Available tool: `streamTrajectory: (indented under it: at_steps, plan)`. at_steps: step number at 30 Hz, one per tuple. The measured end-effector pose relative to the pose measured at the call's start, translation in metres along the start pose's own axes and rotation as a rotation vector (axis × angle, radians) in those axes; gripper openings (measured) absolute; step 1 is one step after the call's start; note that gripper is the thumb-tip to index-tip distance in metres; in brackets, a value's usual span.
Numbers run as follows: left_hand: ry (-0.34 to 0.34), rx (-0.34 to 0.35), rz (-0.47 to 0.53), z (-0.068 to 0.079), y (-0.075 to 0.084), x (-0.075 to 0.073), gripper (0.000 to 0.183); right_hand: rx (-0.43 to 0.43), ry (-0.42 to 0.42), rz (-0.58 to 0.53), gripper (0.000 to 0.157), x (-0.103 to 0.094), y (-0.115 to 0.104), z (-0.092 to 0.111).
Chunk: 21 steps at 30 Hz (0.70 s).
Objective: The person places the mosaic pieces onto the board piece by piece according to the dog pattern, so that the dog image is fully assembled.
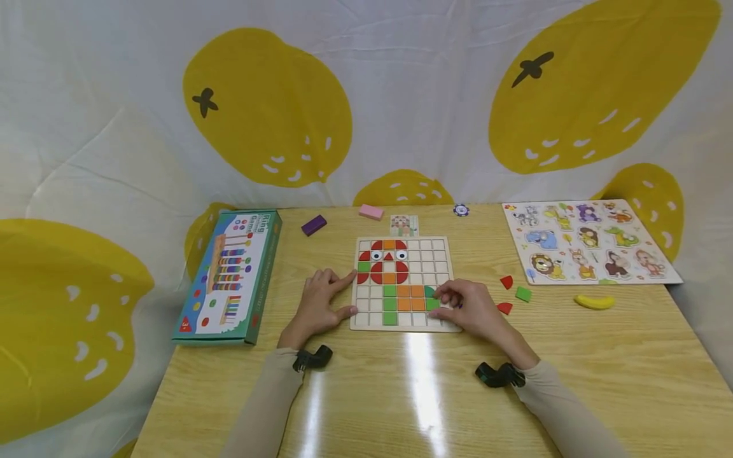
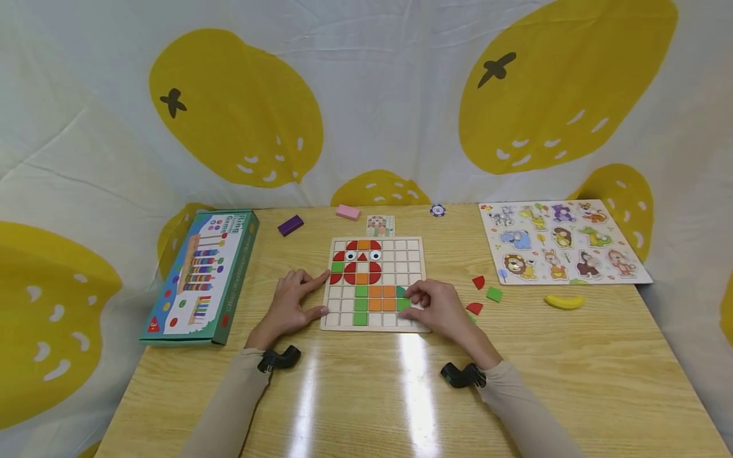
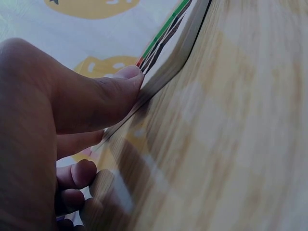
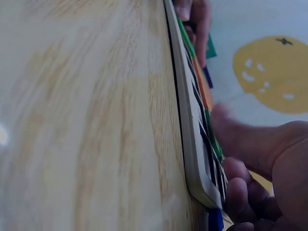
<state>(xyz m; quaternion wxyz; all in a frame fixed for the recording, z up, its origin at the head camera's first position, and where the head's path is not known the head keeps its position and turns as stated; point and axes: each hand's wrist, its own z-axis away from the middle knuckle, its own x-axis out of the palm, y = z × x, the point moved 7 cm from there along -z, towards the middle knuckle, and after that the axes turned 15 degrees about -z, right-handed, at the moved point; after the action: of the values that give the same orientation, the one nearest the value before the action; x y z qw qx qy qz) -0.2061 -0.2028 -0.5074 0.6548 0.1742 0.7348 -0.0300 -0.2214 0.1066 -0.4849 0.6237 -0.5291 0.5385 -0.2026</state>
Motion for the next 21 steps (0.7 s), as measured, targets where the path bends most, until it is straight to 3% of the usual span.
streamTrajectory:
  at_steps: [4,9,12,17,21]
  plan:
    - [0.006,0.003,-0.006,0.0,-0.001,0.001,0.077,-0.021,-0.006,-0.01,0.017,-0.001,-0.001,0.001]
    - [0.004,0.007,-0.001,-0.001,0.001,0.001,0.077,-0.022,-0.012,-0.002,0.018,-0.006,-0.003,0.003]
    - [-0.001,0.008,0.004,-0.001,0.003,0.001,0.077,-0.044,0.002,0.016,0.024,-0.027,-0.006,0.01]
    - [-0.009,0.008,0.002,-0.001,0.004,0.001,0.077,-0.082,0.043,0.154,0.029,-0.08,-0.005,0.042]
    - [-0.006,-0.005,-0.002,0.0,0.002,-0.001,0.077,-0.061,-0.009,0.218,0.029,-0.093,0.005,0.064]
